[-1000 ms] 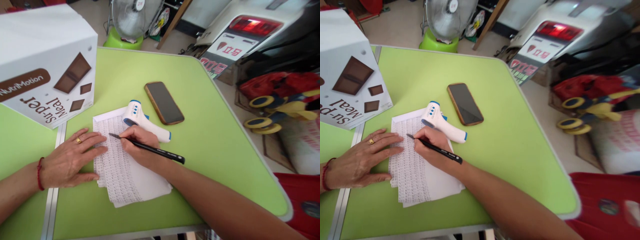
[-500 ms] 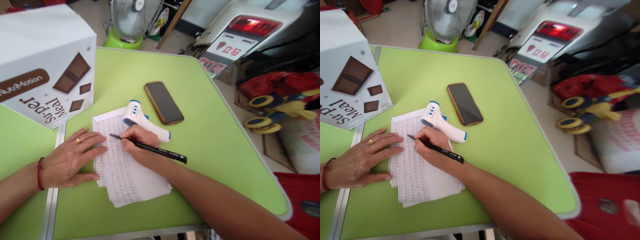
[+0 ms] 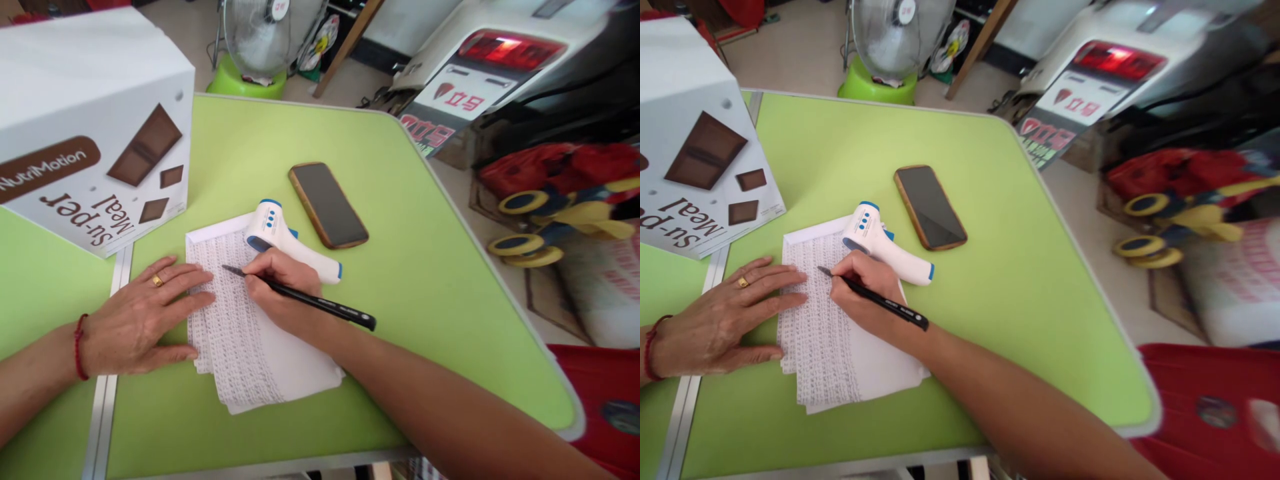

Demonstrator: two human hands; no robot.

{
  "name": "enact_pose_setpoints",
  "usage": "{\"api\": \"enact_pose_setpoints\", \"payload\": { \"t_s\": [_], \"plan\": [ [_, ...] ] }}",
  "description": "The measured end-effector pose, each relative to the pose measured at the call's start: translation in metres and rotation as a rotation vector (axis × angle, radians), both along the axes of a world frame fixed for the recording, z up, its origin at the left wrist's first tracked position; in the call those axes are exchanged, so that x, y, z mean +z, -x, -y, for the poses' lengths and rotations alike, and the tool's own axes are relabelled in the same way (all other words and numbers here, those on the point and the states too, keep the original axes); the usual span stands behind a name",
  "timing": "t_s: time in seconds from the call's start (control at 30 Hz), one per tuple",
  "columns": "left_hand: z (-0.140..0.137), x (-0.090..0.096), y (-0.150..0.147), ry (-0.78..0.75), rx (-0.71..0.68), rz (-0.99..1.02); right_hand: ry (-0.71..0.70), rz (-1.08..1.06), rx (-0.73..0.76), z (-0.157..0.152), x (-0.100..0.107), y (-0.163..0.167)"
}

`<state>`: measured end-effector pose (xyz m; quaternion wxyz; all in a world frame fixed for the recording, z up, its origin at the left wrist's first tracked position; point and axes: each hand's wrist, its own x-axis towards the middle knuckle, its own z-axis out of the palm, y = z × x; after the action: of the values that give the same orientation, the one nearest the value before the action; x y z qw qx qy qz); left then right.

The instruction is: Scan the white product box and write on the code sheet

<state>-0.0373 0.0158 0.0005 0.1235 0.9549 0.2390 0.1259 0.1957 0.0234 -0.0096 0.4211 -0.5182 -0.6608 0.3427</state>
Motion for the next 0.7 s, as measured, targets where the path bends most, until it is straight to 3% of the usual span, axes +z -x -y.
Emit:
{"api": "enact_pose_setpoints", "payload": {
  "t_s": [0.7],
  "plan": [
    [0.001, 0.0004, 0.0012, -0.006, -0.004, -0.006, 0.001, -0.016, 0.067, 0.0003, -0.0022, -0.002]
  ]
}}
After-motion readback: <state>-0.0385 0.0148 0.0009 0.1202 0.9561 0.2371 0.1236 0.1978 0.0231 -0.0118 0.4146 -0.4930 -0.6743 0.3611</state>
